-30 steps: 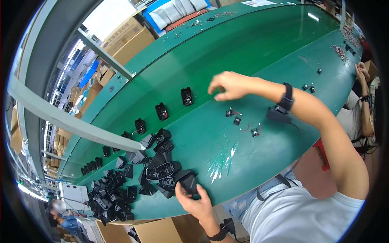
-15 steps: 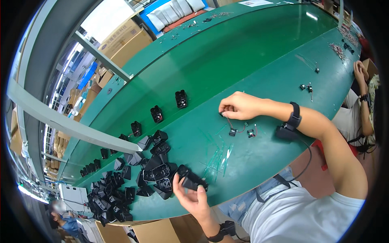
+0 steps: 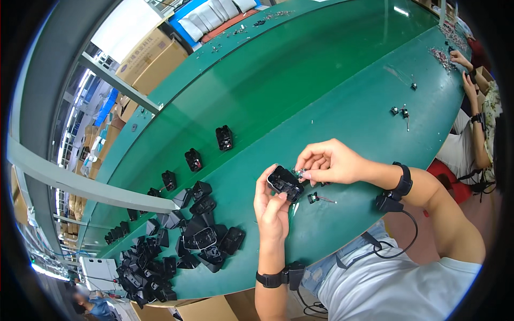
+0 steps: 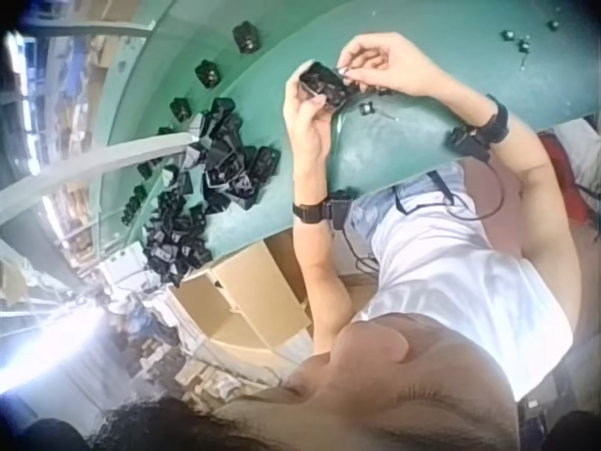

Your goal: The person assembles small black electronic devices by hand at a green workbench. They pick up a black plastic casing, insert a small circuit board with wires, and place the completed unit on the table. The process is repeated for multiple units throughout the clip.

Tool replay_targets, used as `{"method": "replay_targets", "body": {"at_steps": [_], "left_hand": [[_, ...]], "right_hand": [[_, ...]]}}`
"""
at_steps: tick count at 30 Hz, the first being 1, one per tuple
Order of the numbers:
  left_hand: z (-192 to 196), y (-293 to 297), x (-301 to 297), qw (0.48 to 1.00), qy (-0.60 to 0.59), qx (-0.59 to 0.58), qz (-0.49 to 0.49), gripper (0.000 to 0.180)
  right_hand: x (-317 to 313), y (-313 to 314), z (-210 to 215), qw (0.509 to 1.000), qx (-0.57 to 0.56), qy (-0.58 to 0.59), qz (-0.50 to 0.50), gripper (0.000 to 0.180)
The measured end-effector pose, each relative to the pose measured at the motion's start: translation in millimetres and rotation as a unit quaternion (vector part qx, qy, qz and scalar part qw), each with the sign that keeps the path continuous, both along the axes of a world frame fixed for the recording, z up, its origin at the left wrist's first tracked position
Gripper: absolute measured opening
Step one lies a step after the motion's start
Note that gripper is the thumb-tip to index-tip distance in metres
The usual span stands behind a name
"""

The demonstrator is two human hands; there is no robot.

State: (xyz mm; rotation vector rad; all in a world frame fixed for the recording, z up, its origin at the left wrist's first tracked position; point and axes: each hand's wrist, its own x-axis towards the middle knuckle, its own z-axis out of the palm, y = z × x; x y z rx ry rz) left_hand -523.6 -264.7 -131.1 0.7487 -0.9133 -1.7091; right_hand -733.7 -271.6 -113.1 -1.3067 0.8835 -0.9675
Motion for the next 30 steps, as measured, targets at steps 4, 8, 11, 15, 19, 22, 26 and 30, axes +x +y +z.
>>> {"method": "replay_targets", "body": {"at_steps": [4,8,11,15,19,22,26,30], "left_hand": [[-5,-1,3,0.999,0.028,-0.026,-0.039,0.066],[-14,1,3,0.999,0.025,-0.019,-0.041,0.068],[-19,-1,3,0.999,0.024,-0.023,-0.026,0.068],[-18,2,0,0.998,0.044,-0.01,-0.033,0.067],[-19,2,0,0.997,0.069,-0.001,-0.038,0.067],[-22,2,-2,0.997,0.063,-0.031,-0.031,0.068],[-21,3,-1,0.996,0.069,-0.042,-0.037,0.068],[-18,2,-1,0.997,0.072,-0.032,-0.022,0.068]], "right_hand": [[4,9,-4,0.999,-0.042,0.029,-0.018,0.014],[4,18,6,0.99,-0.096,0.092,-0.053,0.007],[8,21,2,0.968,-0.165,0.175,-0.072,0.009],[9,16,-3,0.902,-0.352,0.227,-0.104,0.012],[11,20,-5,0.929,-0.307,0.186,-0.09,0.016],[24,28,-11,0.947,-0.271,0.136,-0.106,0.015],[29,29,-22,0.953,-0.262,0.11,-0.107,0.013],[27,26,-19,0.948,-0.276,0.119,-0.104,0.013]]}}
